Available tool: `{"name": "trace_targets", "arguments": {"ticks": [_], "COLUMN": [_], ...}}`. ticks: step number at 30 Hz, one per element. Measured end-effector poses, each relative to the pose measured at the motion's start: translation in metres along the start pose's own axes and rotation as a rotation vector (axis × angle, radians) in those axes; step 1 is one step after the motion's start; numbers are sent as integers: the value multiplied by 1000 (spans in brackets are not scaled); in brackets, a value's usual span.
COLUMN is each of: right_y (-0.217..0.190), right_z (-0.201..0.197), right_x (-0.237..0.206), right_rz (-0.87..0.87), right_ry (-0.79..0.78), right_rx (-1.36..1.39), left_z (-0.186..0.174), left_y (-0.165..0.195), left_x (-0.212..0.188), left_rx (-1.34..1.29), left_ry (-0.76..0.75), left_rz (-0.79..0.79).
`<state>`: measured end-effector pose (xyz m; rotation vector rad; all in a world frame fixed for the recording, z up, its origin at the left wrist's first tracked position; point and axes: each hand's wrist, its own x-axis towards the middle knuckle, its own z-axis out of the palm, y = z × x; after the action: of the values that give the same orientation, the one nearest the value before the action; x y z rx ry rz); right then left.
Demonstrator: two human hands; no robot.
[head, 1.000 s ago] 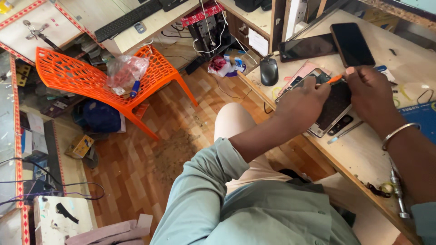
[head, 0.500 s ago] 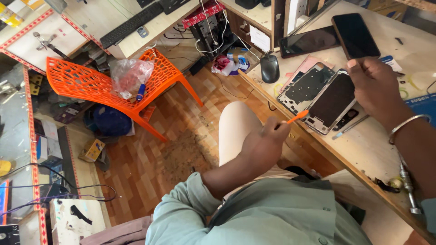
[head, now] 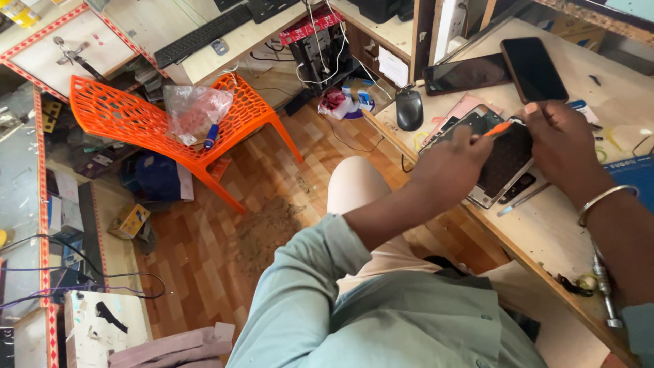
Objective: The person uses an orange plastic pry tool to separate the screen assembly from the smartphone chassis. They work along the edges of the device, prying and lifting the screen while holding the phone with the other hand.
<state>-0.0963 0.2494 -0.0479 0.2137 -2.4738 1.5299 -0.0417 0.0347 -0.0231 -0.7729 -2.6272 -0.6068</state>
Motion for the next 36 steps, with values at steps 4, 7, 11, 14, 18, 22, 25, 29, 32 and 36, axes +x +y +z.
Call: {"name": "trace_targets", "arguments": {"ticks": [4, 7, 11, 14, 18, 22, 25, 29, 32, 36], "right_y": [-1, 0, 2, 3, 2, -1, -2, -1, 1, 3], "right_z": [-1, 0, 2, 3, 2, 2, 2, 2, 0, 0], "right_x": [0, 0, 0, -1, -2, -3, -3, 0, 2, 4], "right_rz": [38, -32, -55, -36, -37, -35, 19, -61, 7, 110], "right_ry": [-25, -4, 13, 22, 19, 28, 38, 20, -10, -45], "right_rx": [62, -25, -11, -20, 1, -61, -68, 1, 26, 106], "left_z": [6, 5, -3, -15, -28, -30, -23, -8, 2, 13], "left_y": [1, -1, -8, -13, -13, -13, -14, -8, -3, 1], "left_x": [16, 6, -31, -68, -103, -106, -86, -37, -5, 15], "left_rx": [31, 8, -102, -98, -91, -94, -107, -79, -34, 0], "left_ry": [29, 18, 41, 14, -41, -28, 22, -5, -59, 93], "left_rz": [23, 9, 3, 19, -38, -37, 7, 3, -20, 47]}}
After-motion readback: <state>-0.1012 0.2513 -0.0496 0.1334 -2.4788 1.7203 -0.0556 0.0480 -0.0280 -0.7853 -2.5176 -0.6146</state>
